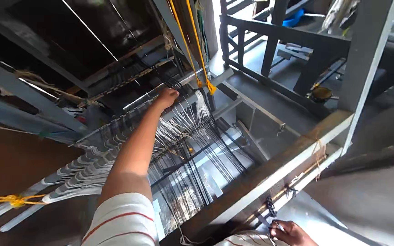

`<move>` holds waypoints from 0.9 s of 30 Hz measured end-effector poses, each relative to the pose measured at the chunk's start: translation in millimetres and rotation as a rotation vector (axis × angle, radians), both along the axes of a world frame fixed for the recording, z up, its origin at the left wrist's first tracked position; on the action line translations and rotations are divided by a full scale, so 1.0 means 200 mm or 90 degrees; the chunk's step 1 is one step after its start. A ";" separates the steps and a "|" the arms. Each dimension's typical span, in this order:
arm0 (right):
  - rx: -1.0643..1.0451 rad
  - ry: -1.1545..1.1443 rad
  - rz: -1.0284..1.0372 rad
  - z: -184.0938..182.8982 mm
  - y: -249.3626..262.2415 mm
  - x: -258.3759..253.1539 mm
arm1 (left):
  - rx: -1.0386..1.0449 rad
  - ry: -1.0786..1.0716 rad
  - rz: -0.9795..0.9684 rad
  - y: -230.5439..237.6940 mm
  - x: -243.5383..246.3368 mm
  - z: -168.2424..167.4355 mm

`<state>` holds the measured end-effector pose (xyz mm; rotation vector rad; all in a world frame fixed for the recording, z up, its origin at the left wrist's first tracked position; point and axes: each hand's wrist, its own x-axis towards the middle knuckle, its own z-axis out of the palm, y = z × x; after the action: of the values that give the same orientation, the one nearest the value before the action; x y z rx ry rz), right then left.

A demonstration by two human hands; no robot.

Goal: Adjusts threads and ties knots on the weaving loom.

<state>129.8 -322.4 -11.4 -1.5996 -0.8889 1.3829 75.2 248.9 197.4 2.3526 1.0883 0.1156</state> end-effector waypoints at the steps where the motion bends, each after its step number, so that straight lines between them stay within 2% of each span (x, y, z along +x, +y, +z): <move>1: -0.008 -0.002 -0.005 0.00 0.00 0.00 | -0.030 -0.002 -0.002 0.02 0.01 -0.02; 7: -0.023 0.025 -0.045 -0.02 -0.01 -0.03 | -0.035 0.052 -0.052 0.03 0.05 -0.12; 14: -0.007 0.036 -0.056 -0.03 0.00 -0.03 | -0.020 0.030 -0.067 0.05 0.05 -0.14; 20: 0.002 0.036 -0.075 -0.03 -0.01 -0.04 | -0.125 -0.030 -0.070 0.07 0.00 -0.12; 27: 0.005 0.023 -0.066 -0.04 -0.01 -0.05 | -0.039 0.053 -0.062 0.07 0.02 -0.12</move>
<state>120.4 -325.0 -18.4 -1.5874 -0.7790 1.3305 78.9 262.6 173.8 2.3689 0.9995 -0.0512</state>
